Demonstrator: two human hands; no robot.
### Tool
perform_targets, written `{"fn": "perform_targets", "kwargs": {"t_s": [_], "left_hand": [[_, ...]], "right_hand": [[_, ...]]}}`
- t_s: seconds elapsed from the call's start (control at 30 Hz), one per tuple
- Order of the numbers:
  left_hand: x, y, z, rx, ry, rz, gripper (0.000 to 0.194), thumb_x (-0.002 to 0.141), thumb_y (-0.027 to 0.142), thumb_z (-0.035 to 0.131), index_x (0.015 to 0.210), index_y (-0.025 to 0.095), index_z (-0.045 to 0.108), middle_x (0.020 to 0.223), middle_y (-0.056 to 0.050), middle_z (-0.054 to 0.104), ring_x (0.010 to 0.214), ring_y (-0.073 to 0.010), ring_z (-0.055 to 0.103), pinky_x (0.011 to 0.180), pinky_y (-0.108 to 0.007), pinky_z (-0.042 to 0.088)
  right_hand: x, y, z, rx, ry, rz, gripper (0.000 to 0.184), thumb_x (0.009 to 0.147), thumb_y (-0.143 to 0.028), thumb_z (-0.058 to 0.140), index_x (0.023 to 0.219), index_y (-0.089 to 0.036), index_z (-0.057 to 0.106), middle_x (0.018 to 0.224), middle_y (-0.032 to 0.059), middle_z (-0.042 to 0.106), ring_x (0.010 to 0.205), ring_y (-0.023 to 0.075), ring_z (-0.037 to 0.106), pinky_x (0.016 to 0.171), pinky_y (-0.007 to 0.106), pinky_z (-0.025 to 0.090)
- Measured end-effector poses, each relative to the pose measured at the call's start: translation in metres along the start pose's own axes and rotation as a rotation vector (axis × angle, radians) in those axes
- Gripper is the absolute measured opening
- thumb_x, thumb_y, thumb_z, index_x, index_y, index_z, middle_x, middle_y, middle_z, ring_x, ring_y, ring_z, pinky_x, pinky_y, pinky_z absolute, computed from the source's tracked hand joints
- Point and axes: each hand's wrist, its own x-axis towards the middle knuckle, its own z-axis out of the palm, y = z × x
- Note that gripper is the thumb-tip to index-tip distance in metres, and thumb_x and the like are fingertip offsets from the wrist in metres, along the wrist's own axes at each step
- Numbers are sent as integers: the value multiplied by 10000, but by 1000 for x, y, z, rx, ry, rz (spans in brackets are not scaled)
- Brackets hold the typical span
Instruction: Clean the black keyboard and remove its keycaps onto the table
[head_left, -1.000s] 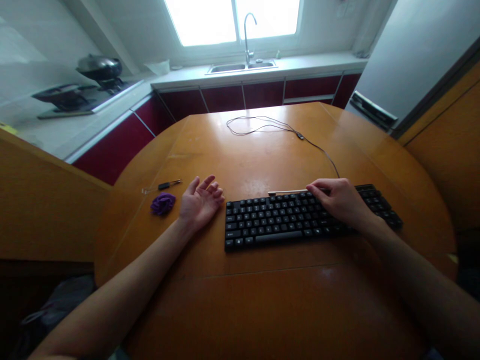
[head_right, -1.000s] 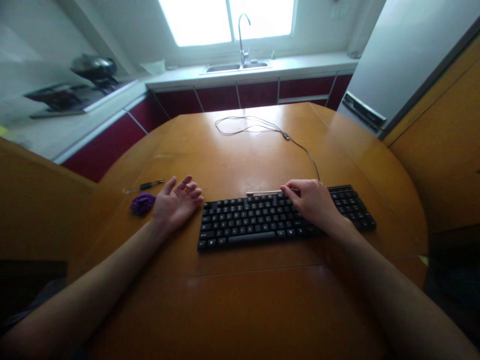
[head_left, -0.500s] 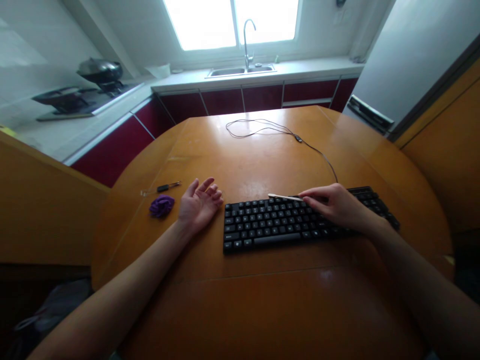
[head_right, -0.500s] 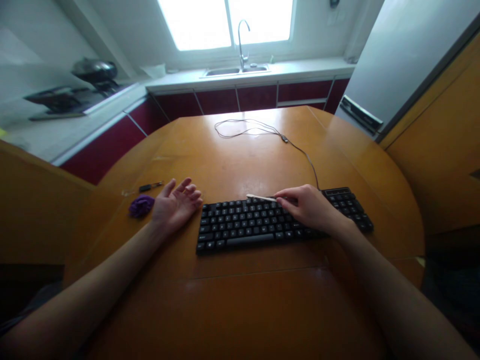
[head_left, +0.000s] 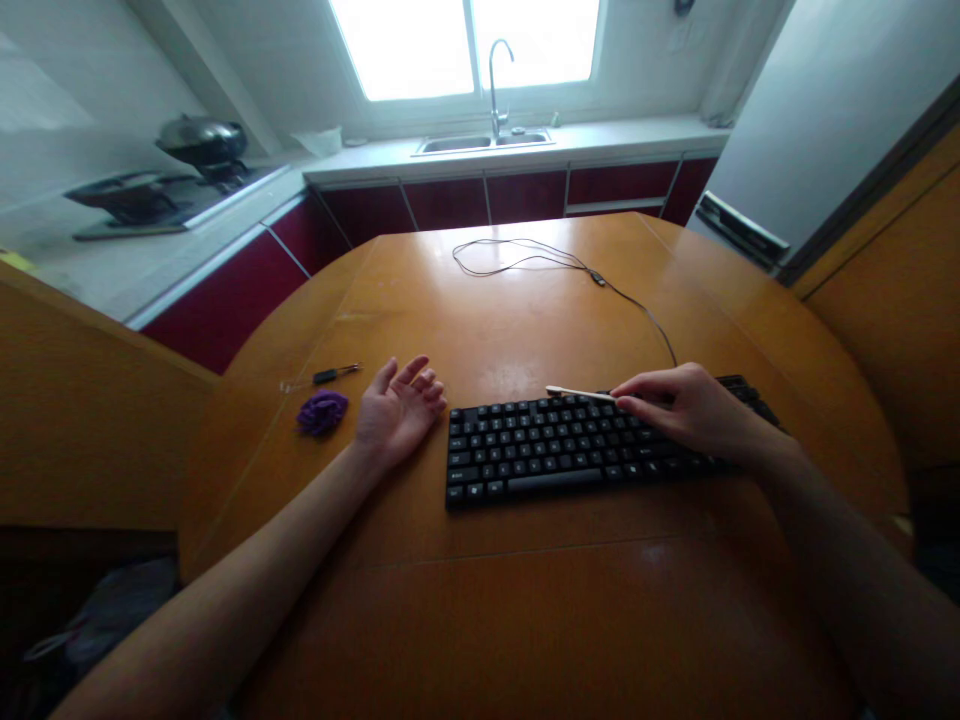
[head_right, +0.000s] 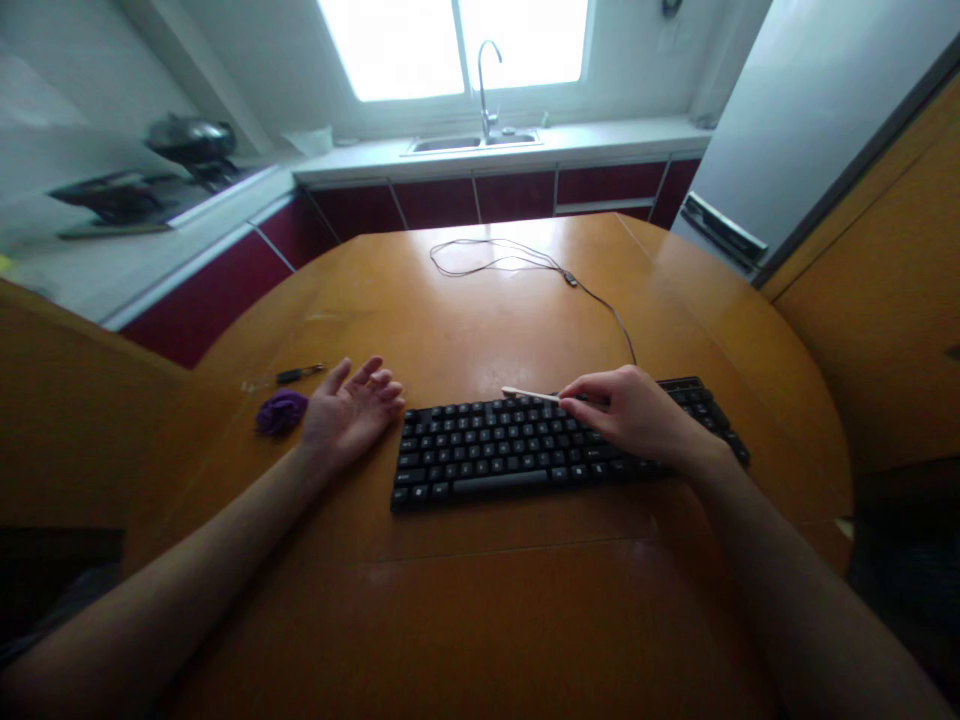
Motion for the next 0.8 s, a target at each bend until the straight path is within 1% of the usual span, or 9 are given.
{"fn": "perform_targets", "kwargs": {"t_s": [0.13, 0.27, 0.37, 0.47, 0.63, 0.7, 0.8], "left_hand": [[1, 0, -2, 4, -8, 2, 461, 1065, 406, 320, 954, 148, 686, 710, -40, 600, 624, -170, 585, 601, -297, 497], [1, 0, -4, -4, -19, 2, 466, 1064, 402, 321, 954, 141, 691, 715, -41, 600, 623, -174, 588, 602, -311, 503], [1, 0, -3, -5, -13, 3, 462, 1062, 407, 329, 947, 143, 691, 712, -38, 596, 619, -173, 588, 603, -312, 503], [1, 0, -1, 0, 6, -3, 440, 1057, 413, 357, 938, 152, 691, 707, -34, 596, 613, -168, 584, 601, -304, 500], [0, 0, 0, -1, 20, 3, 427, 1053, 419, 377, 937, 156, 692, 701, -34, 597, 613, -168, 580, 602, -301, 498], [0, 0, 0, -7, 16, 1, 433, 1054, 421, 370, 940, 155, 693, 704, -36, 598, 611, -169, 580, 600, -302, 495], [0, 0, 0, -13, 11, 1, 442, 1058, 415, 357, 943, 153, 693, 706, -38, 597, 612, -168, 580, 601, -303, 491]], "right_hand": [[2, 4, 2, -7, 47, -5, 289, 949, -374, 585, 952, -185, 803, 885, 56, 802, 778, 186, 734, 697, 279, 531], [1, 0, 9, -38, 20, -23, 272, 953, -364, 589, 977, -194, 799, 878, 48, 801, 761, 174, 731, 705, 274, 520], [-4, -14, 16, -152, 41, 18, 276, 960, -363, 583, 1056, -213, 794, 864, 44, 802, 716, 173, 723, 667, 271, 501], [-11, -34, 27, -317, 56, 35, 279, 963, -298, 553, 1095, -226, 788, 937, 60, 809, 776, 203, 747, 694, 289, 501], [-22, -61, 49, -547, 53, 70, 321, 967, -265, 519, 1184, -228, 753, 854, 59, 799, 698, 223, 742, 599, 298, 467], [-27, -70, 57, -600, 41, 83, 342, 963, -239, 517, 1226, -205, 733, 801, 53, 786, 650, 217, 730, 558, 296, 447], [-34, -81, 67, -644, 11, 63, 418, 931, -184, 533, 1317, -122, 679, 746, 55, 760, 614, 199, 712, 519, 289, 425]]}}
